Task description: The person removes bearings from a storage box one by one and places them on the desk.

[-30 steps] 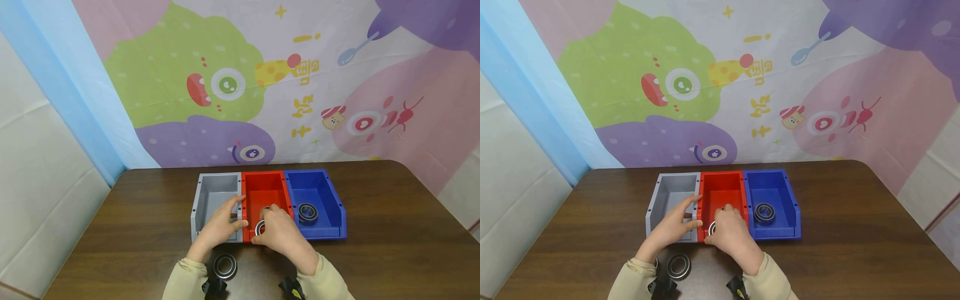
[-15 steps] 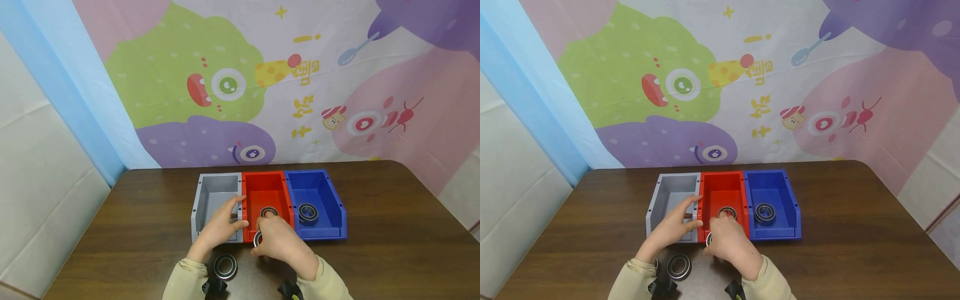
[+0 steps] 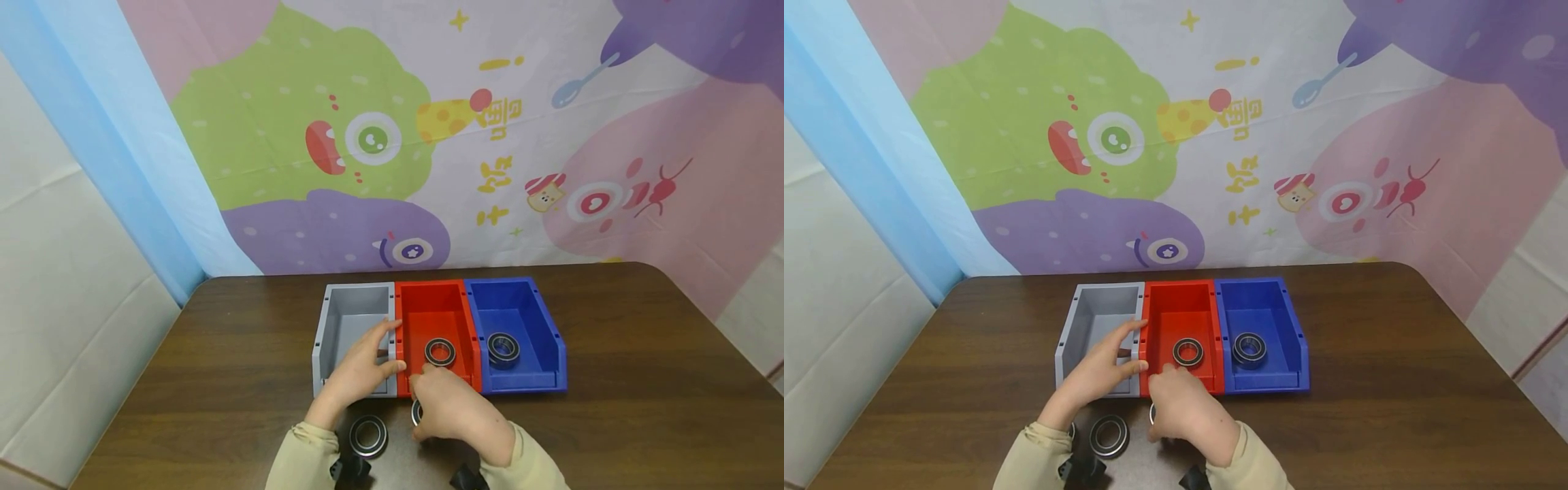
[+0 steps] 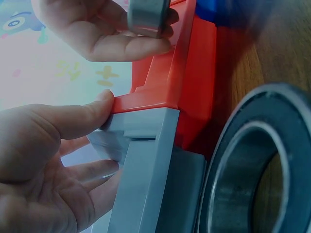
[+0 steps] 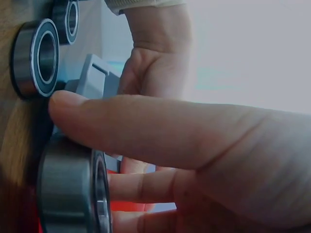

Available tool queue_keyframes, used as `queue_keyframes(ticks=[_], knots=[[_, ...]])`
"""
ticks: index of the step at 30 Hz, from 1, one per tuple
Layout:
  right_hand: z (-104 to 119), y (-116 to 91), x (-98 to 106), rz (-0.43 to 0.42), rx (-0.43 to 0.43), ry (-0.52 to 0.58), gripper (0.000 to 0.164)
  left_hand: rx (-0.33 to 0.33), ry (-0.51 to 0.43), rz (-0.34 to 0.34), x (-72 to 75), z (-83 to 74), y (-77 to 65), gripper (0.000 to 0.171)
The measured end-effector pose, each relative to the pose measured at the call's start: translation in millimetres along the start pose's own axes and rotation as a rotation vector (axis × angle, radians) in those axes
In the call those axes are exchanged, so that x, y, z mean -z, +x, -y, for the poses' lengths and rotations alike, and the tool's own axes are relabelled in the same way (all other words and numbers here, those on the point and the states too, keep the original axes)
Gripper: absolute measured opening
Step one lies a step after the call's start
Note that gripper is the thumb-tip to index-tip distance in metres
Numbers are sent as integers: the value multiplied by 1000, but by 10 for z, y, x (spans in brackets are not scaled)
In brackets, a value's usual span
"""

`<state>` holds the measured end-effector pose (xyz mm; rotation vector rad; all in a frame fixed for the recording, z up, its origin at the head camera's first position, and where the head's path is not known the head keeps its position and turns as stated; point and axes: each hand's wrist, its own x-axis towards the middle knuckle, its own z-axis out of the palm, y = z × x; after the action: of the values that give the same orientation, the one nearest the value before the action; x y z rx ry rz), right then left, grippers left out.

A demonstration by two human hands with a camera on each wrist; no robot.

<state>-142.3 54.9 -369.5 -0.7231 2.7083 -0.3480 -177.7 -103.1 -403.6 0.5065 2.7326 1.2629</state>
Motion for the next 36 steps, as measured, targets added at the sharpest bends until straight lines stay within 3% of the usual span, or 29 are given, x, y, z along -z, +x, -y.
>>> queue_keyframes(ticks=[6,25,36], knots=[[51,-41,-19,7,51,-46,33,10,-5,8,5,-3,-3,64],[112,-9,-131,61,35,-86,36,4,-22,2,-3,4,-1,63],[144,7,-200,33,57,-132,37,7,-40,5,0,3,0,63]])
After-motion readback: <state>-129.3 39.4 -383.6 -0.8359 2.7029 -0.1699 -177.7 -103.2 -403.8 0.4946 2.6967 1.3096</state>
